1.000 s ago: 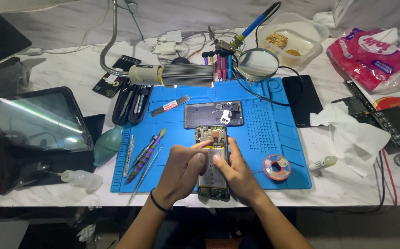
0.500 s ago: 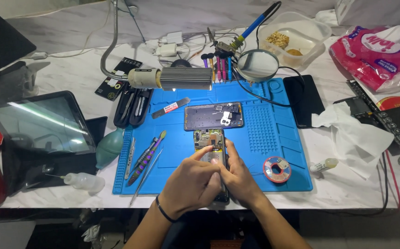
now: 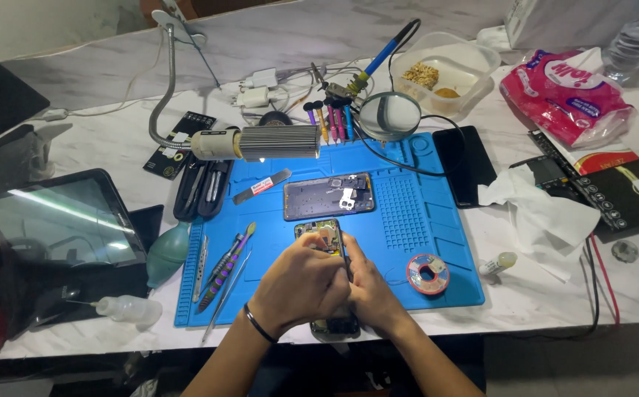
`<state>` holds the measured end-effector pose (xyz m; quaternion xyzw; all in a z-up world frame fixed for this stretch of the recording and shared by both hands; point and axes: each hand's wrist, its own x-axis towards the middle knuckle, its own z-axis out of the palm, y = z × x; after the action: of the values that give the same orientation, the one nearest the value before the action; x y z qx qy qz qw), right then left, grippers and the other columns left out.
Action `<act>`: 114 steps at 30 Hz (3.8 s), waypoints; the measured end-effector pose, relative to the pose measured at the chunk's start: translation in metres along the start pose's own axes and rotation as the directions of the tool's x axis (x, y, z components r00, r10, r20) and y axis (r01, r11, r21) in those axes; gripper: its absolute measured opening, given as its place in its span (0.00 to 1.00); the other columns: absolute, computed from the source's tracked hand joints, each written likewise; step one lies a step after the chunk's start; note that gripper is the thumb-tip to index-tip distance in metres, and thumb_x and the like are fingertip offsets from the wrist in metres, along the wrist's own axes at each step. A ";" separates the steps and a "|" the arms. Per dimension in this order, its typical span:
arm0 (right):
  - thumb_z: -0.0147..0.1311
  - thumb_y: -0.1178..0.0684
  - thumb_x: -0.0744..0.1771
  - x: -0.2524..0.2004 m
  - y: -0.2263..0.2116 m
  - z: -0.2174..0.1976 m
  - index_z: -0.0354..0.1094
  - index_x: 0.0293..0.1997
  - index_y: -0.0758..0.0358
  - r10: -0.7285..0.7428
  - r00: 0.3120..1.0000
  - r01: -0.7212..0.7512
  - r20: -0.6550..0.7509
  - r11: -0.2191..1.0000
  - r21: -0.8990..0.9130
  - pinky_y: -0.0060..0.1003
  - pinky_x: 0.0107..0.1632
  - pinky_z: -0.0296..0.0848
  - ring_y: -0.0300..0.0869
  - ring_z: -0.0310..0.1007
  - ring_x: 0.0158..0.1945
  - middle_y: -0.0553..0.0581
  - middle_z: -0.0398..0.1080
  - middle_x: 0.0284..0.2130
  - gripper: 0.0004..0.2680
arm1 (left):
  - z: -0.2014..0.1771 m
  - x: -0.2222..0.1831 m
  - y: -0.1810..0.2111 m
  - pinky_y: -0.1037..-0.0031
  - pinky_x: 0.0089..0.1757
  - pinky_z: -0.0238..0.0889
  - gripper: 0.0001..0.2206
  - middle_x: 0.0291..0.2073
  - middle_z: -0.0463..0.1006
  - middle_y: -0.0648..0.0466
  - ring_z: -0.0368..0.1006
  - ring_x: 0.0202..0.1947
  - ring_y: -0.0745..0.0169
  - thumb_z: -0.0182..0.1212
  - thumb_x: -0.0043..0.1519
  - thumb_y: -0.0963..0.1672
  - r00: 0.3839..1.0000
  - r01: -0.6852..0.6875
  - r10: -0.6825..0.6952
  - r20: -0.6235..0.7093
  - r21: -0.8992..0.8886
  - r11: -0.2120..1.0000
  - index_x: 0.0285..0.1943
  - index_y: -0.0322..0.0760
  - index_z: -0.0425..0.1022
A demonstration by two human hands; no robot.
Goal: The person is reassembling a mobile phone by carefully placing and pressing the motherboard and battery into the phone's chassis.
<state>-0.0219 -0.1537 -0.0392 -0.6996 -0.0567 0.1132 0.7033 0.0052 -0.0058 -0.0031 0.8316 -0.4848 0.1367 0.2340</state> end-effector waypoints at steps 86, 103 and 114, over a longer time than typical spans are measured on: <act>0.49 0.54 0.68 0.004 0.004 0.017 0.52 0.71 0.60 -0.102 0.995 0.100 0.008 0.986 0.130 0.52 0.41 0.83 0.53 0.80 0.37 0.72 0.77 0.38 0.22 | 0.012 -0.056 -0.002 0.68 0.31 0.66 0.11 0.21 0.74 0.57 0.75 0.22 0.58 0.66 0.60 0.44 0.750 0.506 -0.542 -0.379 -0.199 0.839 0.51 0.44 0.79; 0.48 0.56 0.68 0.006 0.011 0.010 0.52 0.72 0.59 -0.098 0.995 0.094 0.013 0.977 0.191 0.52 0.42 0.85 0.51 0.80 0.39 0.72 0.77 0.42 0.21 | 0.005 -0.018 0.008 0.63 0.31 0.75 0.07 0.30 0.84 0.53 0.83 0.29 0.46 0.64 0.62 0.42 0.725 0.642 -0.661 -0.192 -0.158 0.750 0.48 0.42 0.82; 0.45 0.56 0.68 0.012 0.006 0.007 0.50 0.74 0.60 -0.080 0.997 0.079 0.006 0.989 0.122 0.54 0.43 0.84 0.55 0.80 0.41 0.76 0.77 0.44 0.22 | 0.002 -0.007 -0.007 0.63 0.28 0.74 0.03 0.25 0.83 0.55 0.82 0.26 0.46 0.66 0.60 0.42 0.731 0.681 -0.681 -0.043 -0.017 0.732 0.41 0.42 0.80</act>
<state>-0.0121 -0.1437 -0.0462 -0.6518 -0.0814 0.0923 0.7483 0.0079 0.0018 -0.0099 0.9479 -0.1411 0.0607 0.2791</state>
